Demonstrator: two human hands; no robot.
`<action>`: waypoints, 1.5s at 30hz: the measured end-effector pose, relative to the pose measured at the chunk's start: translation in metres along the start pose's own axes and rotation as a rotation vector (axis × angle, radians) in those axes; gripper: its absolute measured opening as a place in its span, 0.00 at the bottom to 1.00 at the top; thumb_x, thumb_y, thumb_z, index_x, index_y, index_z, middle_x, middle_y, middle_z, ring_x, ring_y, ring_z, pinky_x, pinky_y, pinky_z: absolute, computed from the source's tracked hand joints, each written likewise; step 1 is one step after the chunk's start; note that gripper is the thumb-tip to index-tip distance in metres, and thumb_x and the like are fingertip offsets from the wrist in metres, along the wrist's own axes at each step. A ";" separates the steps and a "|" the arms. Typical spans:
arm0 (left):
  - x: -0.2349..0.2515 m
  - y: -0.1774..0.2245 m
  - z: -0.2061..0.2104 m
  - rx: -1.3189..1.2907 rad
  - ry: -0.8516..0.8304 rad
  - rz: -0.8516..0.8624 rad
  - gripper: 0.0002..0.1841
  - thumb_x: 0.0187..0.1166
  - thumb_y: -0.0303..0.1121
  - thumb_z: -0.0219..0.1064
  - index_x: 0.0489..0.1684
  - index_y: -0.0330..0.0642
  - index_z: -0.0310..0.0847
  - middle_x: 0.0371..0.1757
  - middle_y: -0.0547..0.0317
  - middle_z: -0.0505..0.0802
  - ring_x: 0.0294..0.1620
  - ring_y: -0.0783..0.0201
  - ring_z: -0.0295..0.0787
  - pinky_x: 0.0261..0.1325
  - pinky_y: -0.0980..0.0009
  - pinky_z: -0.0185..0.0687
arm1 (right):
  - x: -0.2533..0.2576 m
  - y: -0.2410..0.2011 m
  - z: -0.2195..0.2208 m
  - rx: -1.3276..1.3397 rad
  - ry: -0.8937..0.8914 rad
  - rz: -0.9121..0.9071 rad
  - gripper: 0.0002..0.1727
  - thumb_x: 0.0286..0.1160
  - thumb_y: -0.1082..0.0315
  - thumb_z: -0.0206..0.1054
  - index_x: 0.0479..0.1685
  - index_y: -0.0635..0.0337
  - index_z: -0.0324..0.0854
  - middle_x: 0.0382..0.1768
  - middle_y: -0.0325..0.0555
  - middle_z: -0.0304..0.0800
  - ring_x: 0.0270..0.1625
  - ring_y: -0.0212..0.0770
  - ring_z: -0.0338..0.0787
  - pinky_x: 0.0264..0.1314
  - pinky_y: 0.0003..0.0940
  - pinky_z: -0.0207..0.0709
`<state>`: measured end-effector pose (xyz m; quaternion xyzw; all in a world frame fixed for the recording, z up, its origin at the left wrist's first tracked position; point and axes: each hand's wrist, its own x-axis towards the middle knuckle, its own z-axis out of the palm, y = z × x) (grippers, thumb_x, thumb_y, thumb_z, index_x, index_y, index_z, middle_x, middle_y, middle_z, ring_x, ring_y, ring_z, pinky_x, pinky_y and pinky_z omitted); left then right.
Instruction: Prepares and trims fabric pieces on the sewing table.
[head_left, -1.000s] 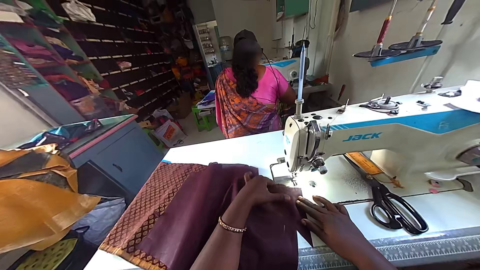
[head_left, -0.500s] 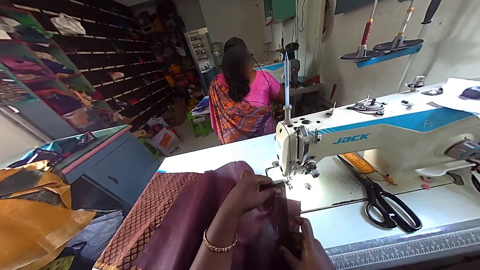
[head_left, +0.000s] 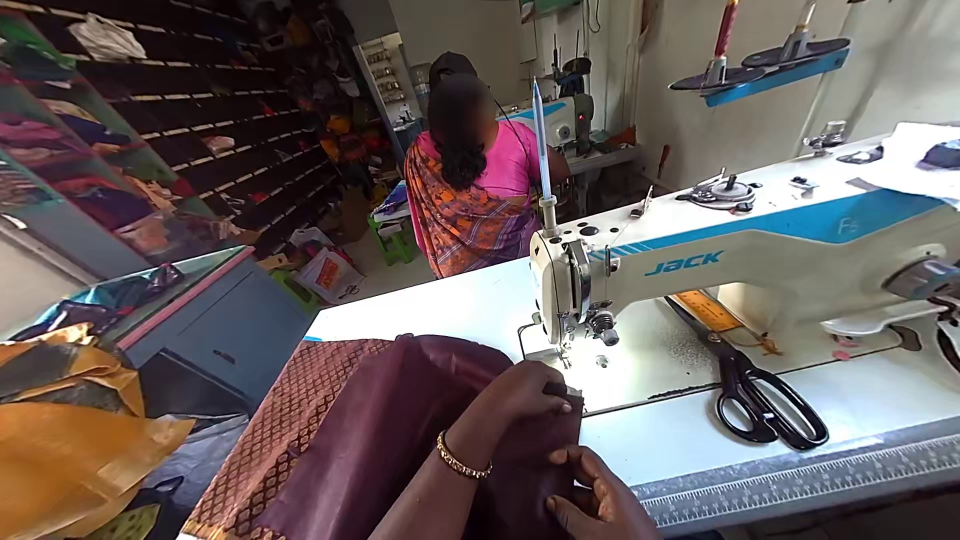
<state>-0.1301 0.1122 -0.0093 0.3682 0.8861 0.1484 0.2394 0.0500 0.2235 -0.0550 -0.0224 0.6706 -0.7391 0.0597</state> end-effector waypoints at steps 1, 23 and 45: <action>0.002 -0.004 -0.001 0.010 0.013 -0.009 0.15 0.82 0.40 0.72 0.47 0.33 0.89 0.44 0.44 0.93 0.49 0.50 0.90 0.61 0.49 0.80 | 0.003 -0.001 0.001 0.014 -0.001 0.064 0.28 0.74 0.79 0.68 0.74 0.67 0.68 0.66 0.53 0.85 0.55 0.35 0.93 0.61 0.31 0.88; 0.012 -0.012 -0.010 0.070 0.142 -0.074 0.12 0.85 0.35 0.67 0.41 0.33 0.86 0.36 0.46 0.90 0.42 0.51 0.87 0.52 0.51 0.81 | 0.020 -0.004 -0.002 -0.140 0.048 0.224 0.38 0.73 0.77 0.71 0.86 0.69 0.61 0.71 0.60 0.83 0.61 0.40 0.92 0.66 0.32 0.84; -0.002 0.020 -0.016 0.199 0.088 -0.187 0.12 0.86 0.36 0.66 0.51 0.36 0.88 0.50 0.45 0.93 0.59 0.47 0.87 0.71 0.42 0.68 | -0.005 -0.013 0.012 -0.095 -0.006 0.178 0.37 0.76 0.78 0.67 0.86 0.71 0.59 0.73 0.59 0.82 0.59 0.37 0.93 0.63 0.30 0.86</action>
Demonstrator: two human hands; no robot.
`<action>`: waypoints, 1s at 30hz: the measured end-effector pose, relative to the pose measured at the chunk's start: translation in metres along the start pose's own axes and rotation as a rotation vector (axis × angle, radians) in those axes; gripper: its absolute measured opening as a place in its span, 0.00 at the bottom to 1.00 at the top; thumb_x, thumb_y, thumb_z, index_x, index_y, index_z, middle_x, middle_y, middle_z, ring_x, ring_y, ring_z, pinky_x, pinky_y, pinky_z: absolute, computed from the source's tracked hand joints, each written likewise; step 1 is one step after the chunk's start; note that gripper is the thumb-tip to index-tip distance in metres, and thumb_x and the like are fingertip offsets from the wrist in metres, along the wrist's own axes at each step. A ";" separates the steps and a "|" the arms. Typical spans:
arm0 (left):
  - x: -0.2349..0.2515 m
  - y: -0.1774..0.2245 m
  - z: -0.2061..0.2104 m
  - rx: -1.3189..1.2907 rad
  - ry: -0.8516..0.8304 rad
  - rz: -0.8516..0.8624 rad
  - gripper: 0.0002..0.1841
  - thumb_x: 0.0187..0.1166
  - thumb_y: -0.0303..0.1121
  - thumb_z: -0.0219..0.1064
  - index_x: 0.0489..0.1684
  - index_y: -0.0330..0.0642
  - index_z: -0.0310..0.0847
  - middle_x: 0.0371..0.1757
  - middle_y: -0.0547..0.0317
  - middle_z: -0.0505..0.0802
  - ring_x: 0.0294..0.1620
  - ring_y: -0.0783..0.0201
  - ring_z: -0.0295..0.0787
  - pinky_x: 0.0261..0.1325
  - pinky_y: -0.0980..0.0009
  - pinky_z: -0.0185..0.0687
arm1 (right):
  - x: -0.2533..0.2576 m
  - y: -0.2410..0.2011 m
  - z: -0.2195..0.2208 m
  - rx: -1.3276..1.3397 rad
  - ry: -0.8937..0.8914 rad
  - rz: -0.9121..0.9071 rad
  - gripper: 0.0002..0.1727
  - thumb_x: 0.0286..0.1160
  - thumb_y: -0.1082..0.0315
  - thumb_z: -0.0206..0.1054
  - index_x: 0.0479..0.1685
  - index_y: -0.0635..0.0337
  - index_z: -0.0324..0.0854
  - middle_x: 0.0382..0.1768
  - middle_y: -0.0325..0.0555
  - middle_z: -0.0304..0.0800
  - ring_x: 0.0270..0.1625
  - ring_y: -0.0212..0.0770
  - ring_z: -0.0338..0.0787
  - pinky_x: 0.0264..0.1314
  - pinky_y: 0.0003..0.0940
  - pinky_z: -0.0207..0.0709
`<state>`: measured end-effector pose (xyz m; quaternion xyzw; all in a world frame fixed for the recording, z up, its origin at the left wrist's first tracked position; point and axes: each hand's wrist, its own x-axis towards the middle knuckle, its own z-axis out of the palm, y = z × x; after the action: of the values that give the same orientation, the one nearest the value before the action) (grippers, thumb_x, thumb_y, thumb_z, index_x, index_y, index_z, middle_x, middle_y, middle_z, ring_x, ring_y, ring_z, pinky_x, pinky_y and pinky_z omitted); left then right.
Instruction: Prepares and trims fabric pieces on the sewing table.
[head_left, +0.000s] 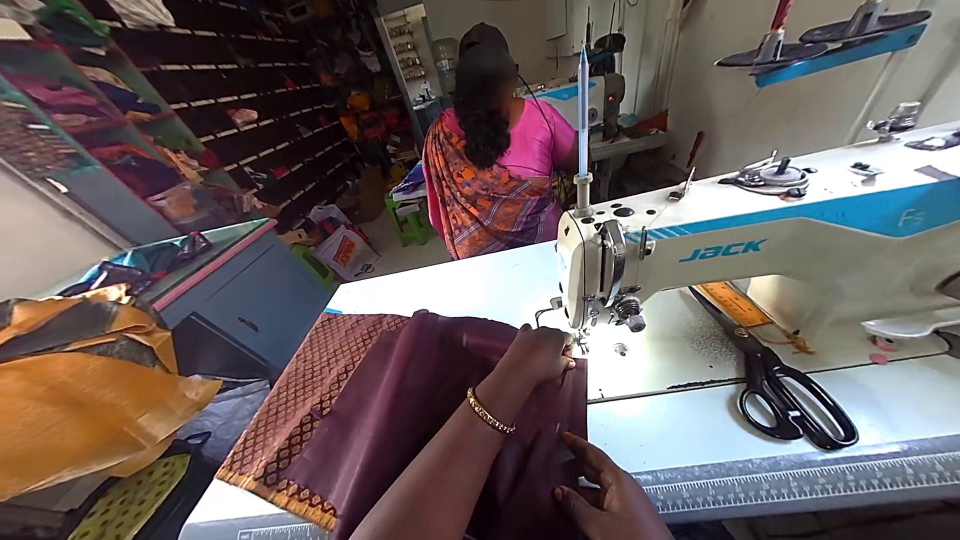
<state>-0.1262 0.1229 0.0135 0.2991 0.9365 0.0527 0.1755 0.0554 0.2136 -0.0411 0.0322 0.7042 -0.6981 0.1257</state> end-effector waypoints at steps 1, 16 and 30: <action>0.004 -0.002 0.001 0.004 -0.010 0.003 0.12 0.87 0.37 0.66 0.51 0.36 0.87 0.50 0.45 0.93 0.59 0.47 0.87 0.72 0.42 0.67 | -0.001 0.000 -0.001 -0.026 -0.005 0.007 0.37 0.76 0.78 0.67 0.86 0.71 0.59 0.72 0.59 0.82 0.60 0.38 0.93 0.64 0.31 0.86; -0.009 0.000 0.019 0.081 0.217 0.149 0.09 0.84 0.32 0.68 0.50 0.45 0.95 0.66 0.49 0.88 0.73 0.45 0.77 0.74 0.38 0.63 | -0.002 0.003 -0.007 -0.160 -0.008 0.069 0.37 0.75 0.76 0.69 0.86 0.71 0.61 0.66 0.60 0.88 0.58 0.40 0.94 0.66 0.33 0.85; -0.035 0.007 0.081 -0.139 0.073 0.015 0.46 0.82 0.72 0.48 0.98 0.57 0.45 0.98 0.67 0.50 0.99 0.57 0.29 0.91 0.34 0.17 | 0.005 0.000 -0.084 -0.174 0.293 -0.232 0.22 0.79 0.77 0.60 0.72 0.74 0.73 0.42 0.48 0.94 0.39 0.38 0.95 0.40 0.35 0.91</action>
<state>-0.0670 0.1080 -0.0507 0.2913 0.9340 0.1297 0.1612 0.0398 0.2961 -0.0431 0.0411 0.7715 -0.6323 -0.0568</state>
